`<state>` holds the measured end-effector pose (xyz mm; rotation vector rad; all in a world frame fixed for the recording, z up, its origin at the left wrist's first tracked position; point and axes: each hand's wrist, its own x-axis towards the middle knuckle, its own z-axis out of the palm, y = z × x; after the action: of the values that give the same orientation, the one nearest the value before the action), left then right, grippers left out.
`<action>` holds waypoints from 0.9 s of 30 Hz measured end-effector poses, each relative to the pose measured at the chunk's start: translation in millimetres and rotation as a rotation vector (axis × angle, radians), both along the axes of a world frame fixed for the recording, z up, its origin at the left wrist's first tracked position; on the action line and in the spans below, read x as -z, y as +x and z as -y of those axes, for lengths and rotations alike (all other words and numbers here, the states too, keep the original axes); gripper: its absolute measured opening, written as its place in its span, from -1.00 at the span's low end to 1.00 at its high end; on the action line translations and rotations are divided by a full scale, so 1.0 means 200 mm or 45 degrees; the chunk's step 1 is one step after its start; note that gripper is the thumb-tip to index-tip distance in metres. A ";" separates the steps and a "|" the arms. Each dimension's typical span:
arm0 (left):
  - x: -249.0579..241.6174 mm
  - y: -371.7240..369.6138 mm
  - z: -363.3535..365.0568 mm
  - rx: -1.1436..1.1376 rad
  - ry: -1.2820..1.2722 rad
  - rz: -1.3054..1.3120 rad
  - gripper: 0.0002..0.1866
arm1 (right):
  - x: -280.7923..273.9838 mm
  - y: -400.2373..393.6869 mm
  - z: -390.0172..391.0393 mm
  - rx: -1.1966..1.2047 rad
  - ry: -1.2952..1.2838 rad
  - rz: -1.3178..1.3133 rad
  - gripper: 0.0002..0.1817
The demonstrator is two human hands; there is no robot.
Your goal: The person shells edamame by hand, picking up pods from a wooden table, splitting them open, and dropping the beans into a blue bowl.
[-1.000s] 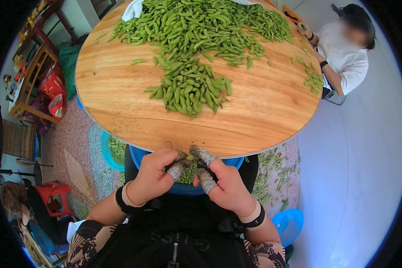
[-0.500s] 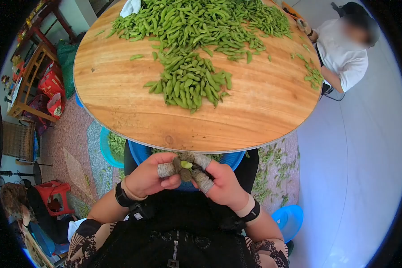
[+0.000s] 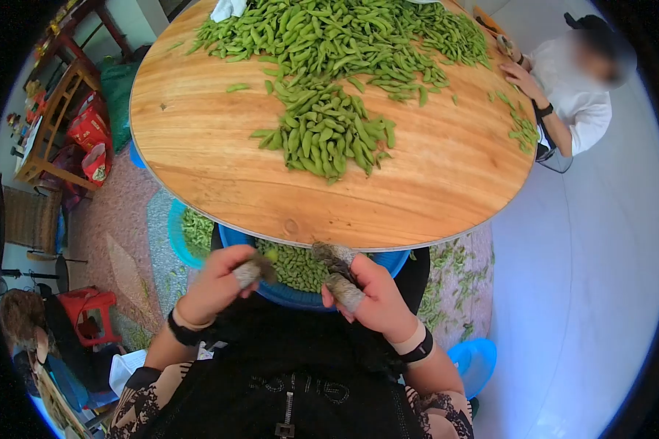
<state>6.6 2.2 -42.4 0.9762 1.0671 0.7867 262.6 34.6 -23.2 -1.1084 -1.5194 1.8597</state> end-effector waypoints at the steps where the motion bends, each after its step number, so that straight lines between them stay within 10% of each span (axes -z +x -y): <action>1: 0.04 -0.07 0.03 -0.106 0.220 -0.255 -0.87 | -0.01 0.01 -0.01 -0.017 -0.140 -0.215 -0.53; 3: 0.06 -0.20 0.07 -0.211 0.440 -0.519 -0.87 | -0.02 0.02 -0.03 -0.060 -0.326 -0.446 -0.49; 5: 0.04 -0.28 0.09 -0.248 0.455 -1.605 -0.84 | -0.05 0.01 -0.03 -0.074 -0.227 -0.341 -0.46; 7: 0.01 -0.26 0.09 -0.395 0.599 -1.678 -0.82 | -0.05 -0.03 -0.05 -0.095 -0.123 -0.234 -0.43; 8: -0.01 -0.24 0.08 -0.532 0.744 -1.741 -0.81 | -0.03 -0.07 -0.06 -0.149 0.535 0.137 -0.37; 9: -0.04 -0.21 0.06 -0.542 0.879 -1.538 -0.81 | -0.02 -0.10 -0.06 -0.192 1.189 0.513 -0.31; 15: -0.13 -0.05 -0.05 -0.309 1.014 -1.334 -0.85 | -0.18 -0.18 -0.16 -0.257 1.453 1.095 -0.41; 24: -0.20 -0.01 -0.09 -0.329 1.008 -1.275 -0.76 | -0.11 -0.29 -0.30 0.048 1.919 0.824 -0.64; 27: -0.27 0.03 -0.17 -0.398 1.456 -1.300 -0.70 | -0.14 -0.25 -0.26 -0.210 1.908 0.759 -0.68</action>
<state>12.5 36.7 11.5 2.3805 1.6777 1.2303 212.3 87.2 4.9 -0.6990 -2.5569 0.0174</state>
